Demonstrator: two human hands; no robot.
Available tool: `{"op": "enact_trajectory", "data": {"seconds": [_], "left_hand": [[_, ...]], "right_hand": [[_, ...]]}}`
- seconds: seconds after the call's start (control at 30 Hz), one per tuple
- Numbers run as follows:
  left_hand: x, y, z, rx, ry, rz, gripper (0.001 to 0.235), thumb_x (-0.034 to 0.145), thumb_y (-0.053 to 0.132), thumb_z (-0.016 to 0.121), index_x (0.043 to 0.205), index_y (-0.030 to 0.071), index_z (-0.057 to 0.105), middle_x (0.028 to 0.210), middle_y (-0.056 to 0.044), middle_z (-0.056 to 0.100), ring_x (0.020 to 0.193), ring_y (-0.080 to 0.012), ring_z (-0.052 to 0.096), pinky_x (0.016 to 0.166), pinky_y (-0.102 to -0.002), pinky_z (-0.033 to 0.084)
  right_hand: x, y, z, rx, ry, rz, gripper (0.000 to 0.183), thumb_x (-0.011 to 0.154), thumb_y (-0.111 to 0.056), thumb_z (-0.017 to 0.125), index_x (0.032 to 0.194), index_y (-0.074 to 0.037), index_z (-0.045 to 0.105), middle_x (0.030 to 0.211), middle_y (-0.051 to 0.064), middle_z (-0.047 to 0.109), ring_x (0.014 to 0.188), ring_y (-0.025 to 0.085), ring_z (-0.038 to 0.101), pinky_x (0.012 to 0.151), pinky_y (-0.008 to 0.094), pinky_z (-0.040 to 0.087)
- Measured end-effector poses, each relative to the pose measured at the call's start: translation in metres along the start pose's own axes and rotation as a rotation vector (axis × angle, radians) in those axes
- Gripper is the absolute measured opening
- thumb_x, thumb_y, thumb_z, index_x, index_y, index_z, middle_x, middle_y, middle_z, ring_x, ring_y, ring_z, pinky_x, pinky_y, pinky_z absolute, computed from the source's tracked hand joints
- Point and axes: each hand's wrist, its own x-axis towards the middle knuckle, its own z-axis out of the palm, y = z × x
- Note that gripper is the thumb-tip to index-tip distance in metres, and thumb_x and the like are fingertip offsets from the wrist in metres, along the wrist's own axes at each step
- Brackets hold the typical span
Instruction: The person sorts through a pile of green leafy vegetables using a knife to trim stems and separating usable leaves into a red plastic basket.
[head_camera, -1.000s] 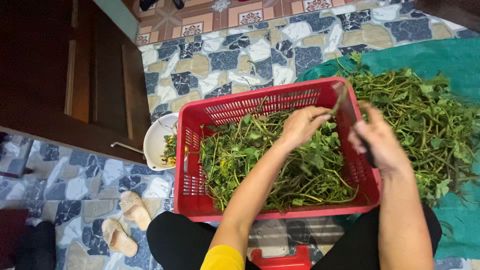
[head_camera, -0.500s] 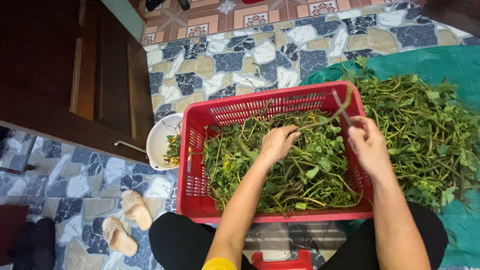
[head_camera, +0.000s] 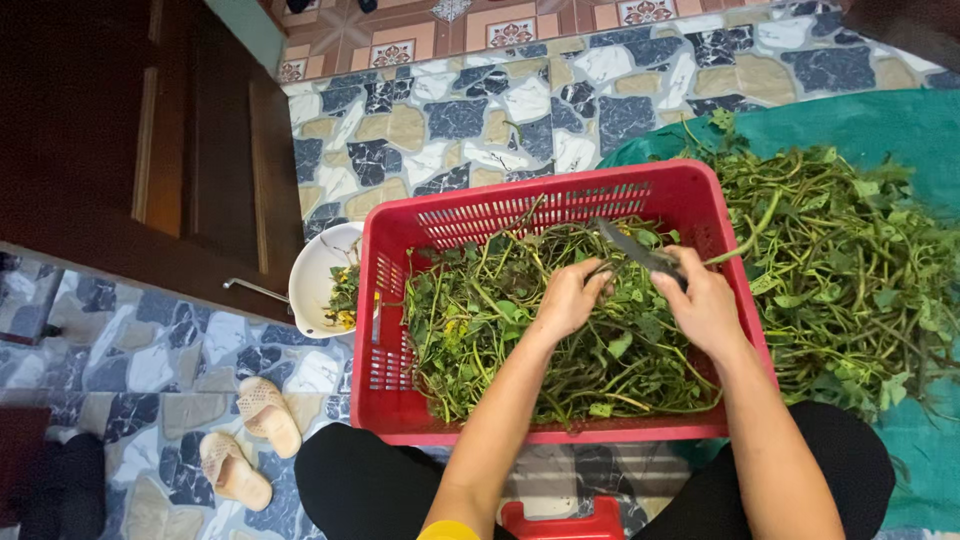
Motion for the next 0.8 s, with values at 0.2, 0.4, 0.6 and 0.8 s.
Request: {"op": "enact_trajectory", "data": {"seconds": [0.2,0.4,0.6,0.8], "left_hand": [[0.005,0.022,0.041,-0.137,0.031,0.175,0.023,0.101,0.017,0.063,0.118,0.008,0.074,0.08,-0.007,0.075,0.063,-0.0106,0.064,0.063,-0.033,0.053],[0.007,0.028,0.062,-0.138,-0.118,-0.001,0.023,0.101,0.019,0.06,0.117,0.011,0.075,0.076,-0.005,0.072,0.052,-0.0132,0.051,0.051,-0.034,0.045],[0.049,-0.013,0.061,-0.486,-0.085,0.03,0.023,0.102,0.016,0.065,0.118,0.004,0.076,0.084,-0.005,0.074,0.062,-0.008,0.06,0.057,-0.025,0.049],[0.065,-0.021,0.049,-0.478,-0.25,0.048,0.024,0.1,0.016,0.065,0.114,-0.002,0.073,0.085,-0.011,0.075,0.065,-0.0145,0.069,0.061,-0.03,0.057]], "right_hand": [[0.018,0.026,0.01,0.151,0.269,-0.075,0.035,0.101,-0.026,0.066,0.128,-0.003,0.062,0.089,0.016,0.072,0.074,0.023,0.068,0.068,0.038,0.051],[0.044,0.051,-0.046,0.306,0.426,0.226,0.037,0.114,-0.024,0.055,0.144,-0.004,0.048,0.088,0.002,0.058,0.07,0.012,0.053,0.059,0.034,0.044],[0.025,0.046,-0.076,0.699,0.103,0.181,0.066,0.103,-0.025,0.056,0.158,-0.007,0.024,0.073,0.002,0.051,0.058,0.011,0.044,0.049,0.025,0.034],[0.01,0.025,-0.032,0.858,-0.496,0.109,0.047,0.101,-0.028,0.061,0.135,0.003,0.056,0.073,-0.001,0.049,0.061,0.008,0.045,0.048,0.024,0.035]]}}
